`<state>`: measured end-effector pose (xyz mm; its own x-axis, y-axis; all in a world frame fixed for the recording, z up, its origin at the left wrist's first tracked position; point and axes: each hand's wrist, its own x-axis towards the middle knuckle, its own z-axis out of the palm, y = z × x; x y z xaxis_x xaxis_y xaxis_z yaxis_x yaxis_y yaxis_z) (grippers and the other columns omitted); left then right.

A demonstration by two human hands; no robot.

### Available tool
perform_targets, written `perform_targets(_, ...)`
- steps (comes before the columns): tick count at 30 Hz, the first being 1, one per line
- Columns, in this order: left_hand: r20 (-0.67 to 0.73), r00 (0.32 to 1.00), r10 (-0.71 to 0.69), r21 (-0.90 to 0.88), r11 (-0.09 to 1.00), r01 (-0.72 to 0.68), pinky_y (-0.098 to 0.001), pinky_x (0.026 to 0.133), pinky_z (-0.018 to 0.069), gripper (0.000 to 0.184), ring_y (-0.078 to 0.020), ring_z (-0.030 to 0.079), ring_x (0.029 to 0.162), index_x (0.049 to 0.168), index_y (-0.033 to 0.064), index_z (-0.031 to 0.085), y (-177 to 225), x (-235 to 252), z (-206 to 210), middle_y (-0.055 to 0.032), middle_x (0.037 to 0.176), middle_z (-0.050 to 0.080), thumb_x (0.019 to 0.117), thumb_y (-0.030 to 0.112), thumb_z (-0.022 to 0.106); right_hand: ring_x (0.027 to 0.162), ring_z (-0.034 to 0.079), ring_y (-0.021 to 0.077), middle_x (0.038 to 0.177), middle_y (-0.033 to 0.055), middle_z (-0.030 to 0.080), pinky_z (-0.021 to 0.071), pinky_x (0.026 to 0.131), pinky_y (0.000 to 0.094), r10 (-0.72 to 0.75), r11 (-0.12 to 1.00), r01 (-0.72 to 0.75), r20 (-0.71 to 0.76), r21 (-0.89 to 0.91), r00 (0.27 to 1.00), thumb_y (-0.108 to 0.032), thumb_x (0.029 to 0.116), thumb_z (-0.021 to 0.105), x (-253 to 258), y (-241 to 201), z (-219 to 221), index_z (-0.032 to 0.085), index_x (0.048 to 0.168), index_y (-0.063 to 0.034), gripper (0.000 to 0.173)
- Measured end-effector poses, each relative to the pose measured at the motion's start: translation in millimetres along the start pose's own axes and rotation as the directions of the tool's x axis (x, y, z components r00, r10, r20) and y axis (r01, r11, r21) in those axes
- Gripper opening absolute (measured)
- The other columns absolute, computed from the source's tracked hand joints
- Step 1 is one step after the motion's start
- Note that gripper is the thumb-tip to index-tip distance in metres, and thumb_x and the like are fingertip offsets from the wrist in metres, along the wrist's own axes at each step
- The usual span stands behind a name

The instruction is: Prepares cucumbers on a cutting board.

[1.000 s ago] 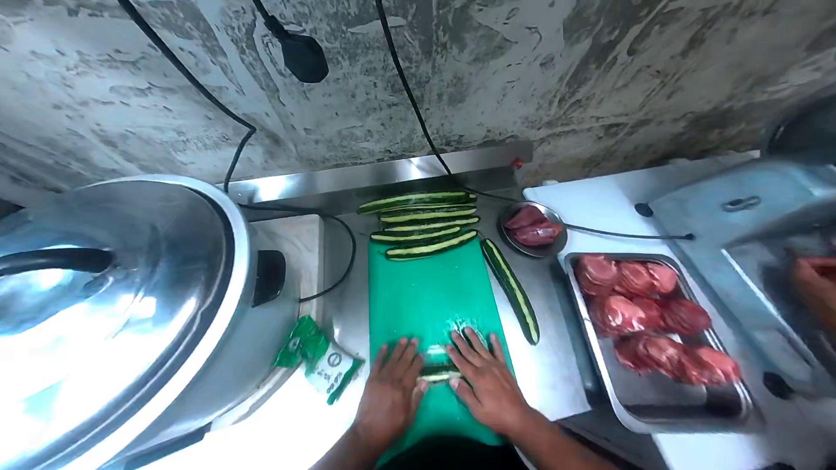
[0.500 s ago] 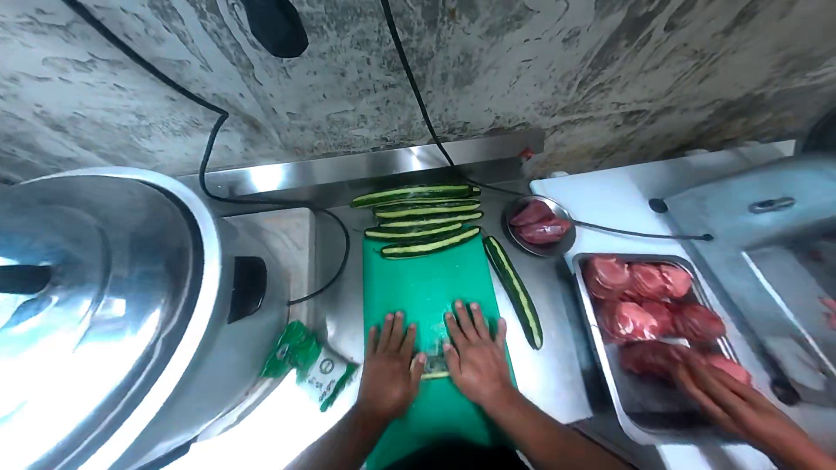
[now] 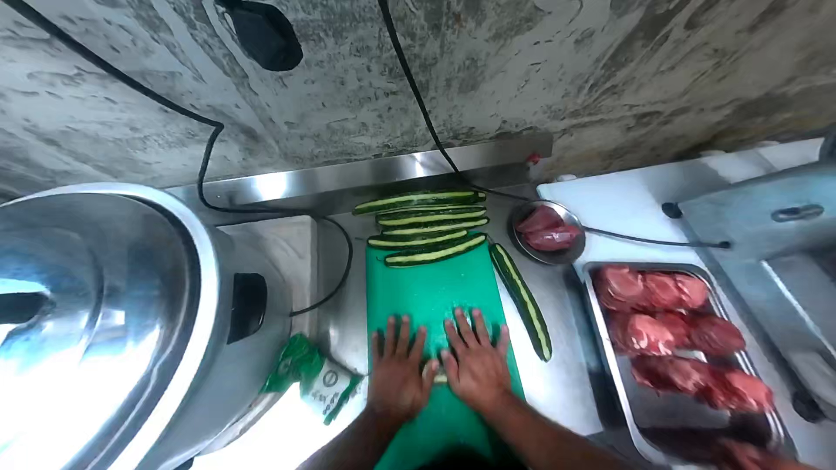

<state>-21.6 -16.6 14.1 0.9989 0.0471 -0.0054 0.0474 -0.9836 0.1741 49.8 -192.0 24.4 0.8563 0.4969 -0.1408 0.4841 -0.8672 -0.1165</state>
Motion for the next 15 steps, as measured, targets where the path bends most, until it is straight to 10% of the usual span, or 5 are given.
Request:
perform_targets(5,-0.018,0.973,-0.229,0.067,0.971,0.23,-0.0748,0.119,0.0079,0.073,-0.042,0.005,0.158,0.162,0.0211,0.032,-18,93,-13,-0.0135,0.172,0.009,0.1025,0.062,0.018,0.16,0.0,0.0331,0.174,0.0032,0.008,-0.0013,0.117,0.077,0.271,0.961,-0.273,0.053,0.034,0.961,-0.053,0.1048,0.022,88,-1,-23,0.02,0.165,-0.0249,0.067)
perform_targets(12,-0.099,0.993,0.06,-0.02,0.998,-0.062,-0.0722,0.117,0.0219,0.068,-0.0375,0.031,0.152,0.149,0.031,0.053,12,-48,8,-0.0069,0.162,0.041,0.1013,0.067,0.019,0.153,0.031,0.036,0.161,-0.0043,0.044,0.019,0.109,0.0816,-0.07,0.997,0.072,-0.215,0.003,0.974,-0.06,0.1017,0.019,-43,-3,24,0.055,0.147,-0.0358,0.063)
perform_targets(15,-0.069,0.997,0.032,-0.011,0.999,-0.032,-0.0721,0.118,0.0206,0.073,-0.0393,0.03,0.153,0.152,0.0289,0.05,6,-28,5,-0.0086,0.164,0.039,0.1007,0.069,0.016,0.153,0.032,0.0377,0.162,-0.0018,0.043,0.0189,0.11,0.0815,0.013,1.0,-0.013,-0.167,0.002,0.986,-0.061,0.1018,0.021,-22,-10,15,0.053,0.15,-0.0334,0.064)
